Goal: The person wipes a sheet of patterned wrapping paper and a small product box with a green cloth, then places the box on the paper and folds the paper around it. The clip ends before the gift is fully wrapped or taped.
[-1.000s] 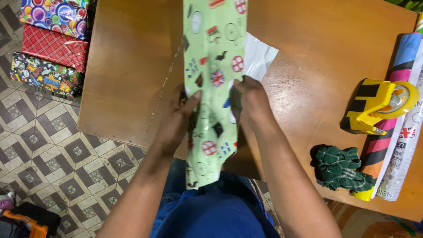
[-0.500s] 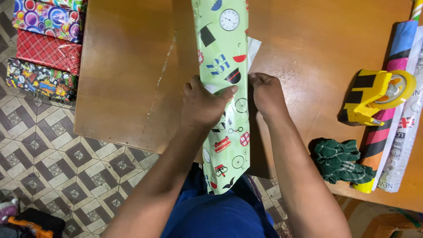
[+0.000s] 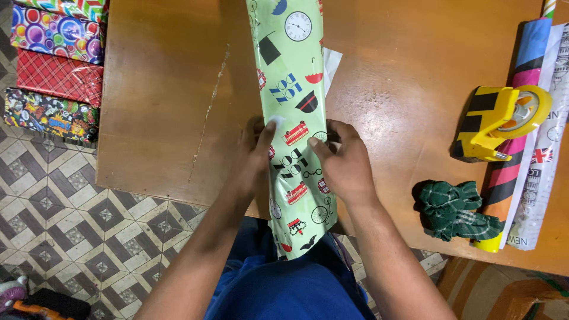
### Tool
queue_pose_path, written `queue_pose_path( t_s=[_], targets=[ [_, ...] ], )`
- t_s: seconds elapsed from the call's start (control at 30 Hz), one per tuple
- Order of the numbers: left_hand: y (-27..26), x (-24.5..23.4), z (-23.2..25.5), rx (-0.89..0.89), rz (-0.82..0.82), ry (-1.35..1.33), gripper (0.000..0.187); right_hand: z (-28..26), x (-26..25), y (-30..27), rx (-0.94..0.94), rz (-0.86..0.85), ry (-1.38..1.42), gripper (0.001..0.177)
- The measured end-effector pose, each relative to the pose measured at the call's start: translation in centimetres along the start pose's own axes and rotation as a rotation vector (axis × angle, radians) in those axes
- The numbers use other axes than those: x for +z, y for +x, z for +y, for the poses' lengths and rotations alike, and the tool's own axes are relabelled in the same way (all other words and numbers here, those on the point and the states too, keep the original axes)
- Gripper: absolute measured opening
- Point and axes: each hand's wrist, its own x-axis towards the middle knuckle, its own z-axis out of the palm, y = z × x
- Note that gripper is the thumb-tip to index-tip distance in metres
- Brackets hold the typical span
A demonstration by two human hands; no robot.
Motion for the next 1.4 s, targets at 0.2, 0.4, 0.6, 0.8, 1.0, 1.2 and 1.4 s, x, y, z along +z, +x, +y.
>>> queue_pose_path(
  t_s=[0.2,0.4,0.6,0.8,1.0,1.2,1.4],
  targets=[
    [-3.7,-2.8,-2.6,0.177,-0.152,0.108,0.054,0.3,0.0,1.0,0.057,0.018,0.008,0.040],
    [-6.6,-2.0,-5.0,0.354,-0.100,0.409,0.065,-1.9,1.2,0.6,-0.011,0.141,-0.268,0.059],
    [-10.3,-3.6,-8.6,0.260,-0.310,0.516,0.059,-4.9,3.4,-1.0,-0.147,0.165,-0.581,0.078],
    [-11.4,-7.6,-12.4,0.067,-0.589,0.715,0.047,-5.5,6.2,-1.2,-0.152,0.202,-0.883,0.115],
    [-11.1,-11.8,-13.7,0.034,-0.285,0.326,0.037,-4.7,5.8,-0.7,-0.187,0.200,-0.938,0.117],
    [-11.5,-14.8,-9.9,0.022,-0.158,0.407,0.032,-4.6,4.3,-1.1,-0.249,0.095,-1.003,0.114],
    [-11.8,-13.7,-3.7,0.735,-0.032,0.751,0.042,-3.1,2.0,-3.5,-0.484,-0.122,-1.088,0.112]
  ],
)
